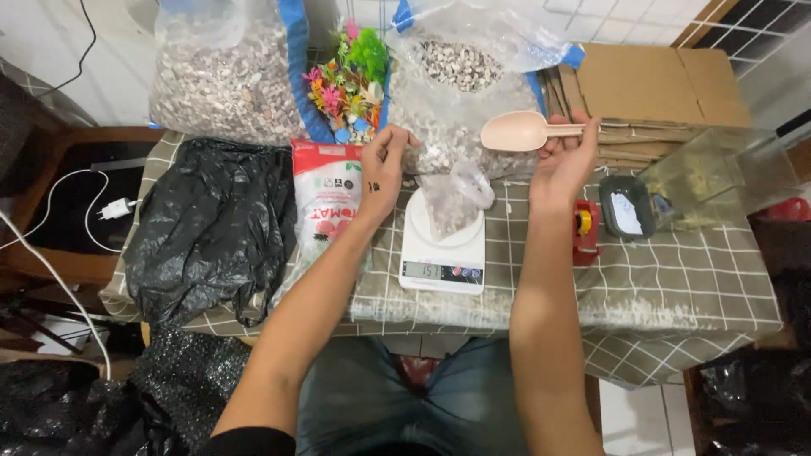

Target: Measuring and bagging white aquarium gravel using a scoop and a digital scale.

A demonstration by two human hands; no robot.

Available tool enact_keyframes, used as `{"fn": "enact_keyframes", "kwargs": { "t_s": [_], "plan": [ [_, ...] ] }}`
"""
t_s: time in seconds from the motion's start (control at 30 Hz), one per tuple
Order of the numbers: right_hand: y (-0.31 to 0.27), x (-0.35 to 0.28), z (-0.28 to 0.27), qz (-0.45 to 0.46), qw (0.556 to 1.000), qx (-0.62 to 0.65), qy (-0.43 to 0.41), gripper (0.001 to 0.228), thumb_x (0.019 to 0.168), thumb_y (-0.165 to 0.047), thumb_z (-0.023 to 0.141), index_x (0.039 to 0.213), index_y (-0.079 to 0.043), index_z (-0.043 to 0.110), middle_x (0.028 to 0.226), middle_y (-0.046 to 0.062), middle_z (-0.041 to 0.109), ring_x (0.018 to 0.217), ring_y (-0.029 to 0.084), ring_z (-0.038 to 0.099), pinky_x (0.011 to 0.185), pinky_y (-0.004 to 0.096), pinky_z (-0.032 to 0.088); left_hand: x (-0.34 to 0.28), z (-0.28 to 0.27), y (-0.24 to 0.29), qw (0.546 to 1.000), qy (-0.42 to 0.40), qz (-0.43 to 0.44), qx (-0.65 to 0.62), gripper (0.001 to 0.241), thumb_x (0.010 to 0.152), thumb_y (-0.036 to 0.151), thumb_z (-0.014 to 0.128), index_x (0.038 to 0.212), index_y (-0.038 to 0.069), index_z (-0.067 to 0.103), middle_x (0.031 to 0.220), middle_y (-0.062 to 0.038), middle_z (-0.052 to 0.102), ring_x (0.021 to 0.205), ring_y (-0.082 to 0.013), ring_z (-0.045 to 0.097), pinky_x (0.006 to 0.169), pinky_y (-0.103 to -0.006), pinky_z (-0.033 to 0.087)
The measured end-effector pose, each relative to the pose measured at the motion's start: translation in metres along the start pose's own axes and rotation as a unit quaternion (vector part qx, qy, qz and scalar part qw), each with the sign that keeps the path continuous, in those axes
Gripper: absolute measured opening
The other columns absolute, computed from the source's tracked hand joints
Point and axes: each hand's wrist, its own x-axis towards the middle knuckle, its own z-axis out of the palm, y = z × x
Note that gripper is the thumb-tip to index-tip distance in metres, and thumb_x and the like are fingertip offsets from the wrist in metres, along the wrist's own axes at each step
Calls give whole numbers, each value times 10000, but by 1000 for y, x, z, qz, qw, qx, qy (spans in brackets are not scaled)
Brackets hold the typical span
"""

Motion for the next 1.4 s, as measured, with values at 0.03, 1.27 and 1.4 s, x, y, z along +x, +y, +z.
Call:
{"fn": "enact_keyframes", "kwargs": {
  "t_s": [0.03,1.27,1.4],
  "plan": [
    [-1,-4,2,1,1000,1,2,420,946,-551,568,1113,-167,603,928,100,756,542,135,523,496,241,355,0,-1,-3,1000,-1,-1,2,302,1058,243,524,831,113,674,464,13,385,487,-54,336,549,-202,340],
    [20,-39,34,-23,987,-136,-81,332,1033,-383,517,1005,-88,667,597,116,595,521,151,570,464,225,396,-22,12,-1,957,-224,161,91,290,1069,365,522,877,162,599,1254,-52,449,1253,-280,427,1077,-423,316],
    [21,-20,19,-16,996,-86,-34,359,1014,-414,543,998,-81,675,614,129,591,532,186,592,471,252,427,-11,7,-17,973,-210,95,-8,324,1040,360,539,840,140,668,1260,-81,491,1251,-271,474,1091,-450,354]
  ]
}}
